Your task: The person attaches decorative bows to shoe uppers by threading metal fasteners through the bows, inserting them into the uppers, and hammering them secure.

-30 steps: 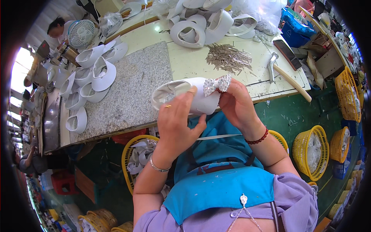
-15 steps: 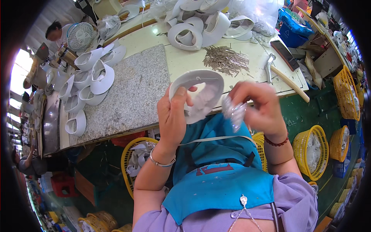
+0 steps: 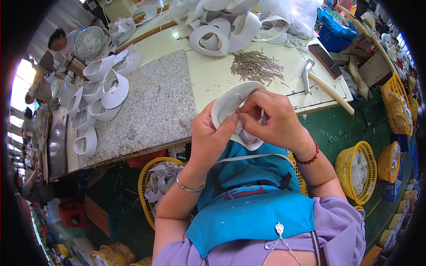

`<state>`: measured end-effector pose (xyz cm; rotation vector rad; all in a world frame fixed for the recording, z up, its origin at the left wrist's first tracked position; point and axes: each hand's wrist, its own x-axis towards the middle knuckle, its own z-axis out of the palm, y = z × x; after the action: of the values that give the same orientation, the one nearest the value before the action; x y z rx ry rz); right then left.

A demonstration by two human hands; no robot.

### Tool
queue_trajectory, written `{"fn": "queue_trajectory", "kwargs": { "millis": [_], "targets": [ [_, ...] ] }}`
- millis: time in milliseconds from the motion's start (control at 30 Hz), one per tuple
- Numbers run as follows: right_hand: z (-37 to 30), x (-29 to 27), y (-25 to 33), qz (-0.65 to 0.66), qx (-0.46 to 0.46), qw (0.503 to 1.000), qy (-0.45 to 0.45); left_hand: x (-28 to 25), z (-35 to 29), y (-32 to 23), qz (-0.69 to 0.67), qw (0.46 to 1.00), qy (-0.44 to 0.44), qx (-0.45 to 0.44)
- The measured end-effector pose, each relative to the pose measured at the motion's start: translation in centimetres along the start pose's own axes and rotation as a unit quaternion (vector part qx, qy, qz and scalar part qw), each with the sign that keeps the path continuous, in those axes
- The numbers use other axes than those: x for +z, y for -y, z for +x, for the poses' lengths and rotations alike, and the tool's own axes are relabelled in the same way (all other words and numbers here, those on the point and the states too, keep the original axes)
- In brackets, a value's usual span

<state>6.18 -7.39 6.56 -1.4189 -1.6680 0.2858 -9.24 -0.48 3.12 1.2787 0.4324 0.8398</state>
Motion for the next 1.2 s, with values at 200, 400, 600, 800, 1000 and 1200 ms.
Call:
{"fn": "queue_trajectory", "kwargs": {
  "millis": [200, 400, 600, 800, 1000, 1200],
  "targets": [
    [-1.2, 0.8, -0.8, -0.003, -0.067, 0.997, -0.029, 0.3, 0.0, 0.6, -0.129, 0.989, -0.046, -0.048],
    [-1.6, 1.5, -1.0, 0.000, -0.084, 0.995, -0.058, -0.1, 0.1, 0.6, -0.187, 0.977, -0.051, -0.094],
    [-2.0, 2.0, -2.8, -0.068, -0.190, 0.977, -0.075, 0.0, 0.0, 0.4, -0.209, 0.969, -0.059, -0.122],
    [-1.9, 1.3, -2.7, -0.032, -0.181, 0.981, -0.056, -0.3, 0.4, 0.6, -0.188, 0.971, -0.051, -0.135],
    [-1.6, 0.6, -2.3, 0.020, -0.125, 0.992, -0.022, 0.1, 0.5, 0.9, -0.062, 0.995, -0.047, -0.061],
    [-2.0, -0.3, -1.9, -0.012, -0.088, 0.995, 0.039, 0.0, 0.1, 1.6, 0.044, 0.999, -0.013, -0.008]
  ]
}}
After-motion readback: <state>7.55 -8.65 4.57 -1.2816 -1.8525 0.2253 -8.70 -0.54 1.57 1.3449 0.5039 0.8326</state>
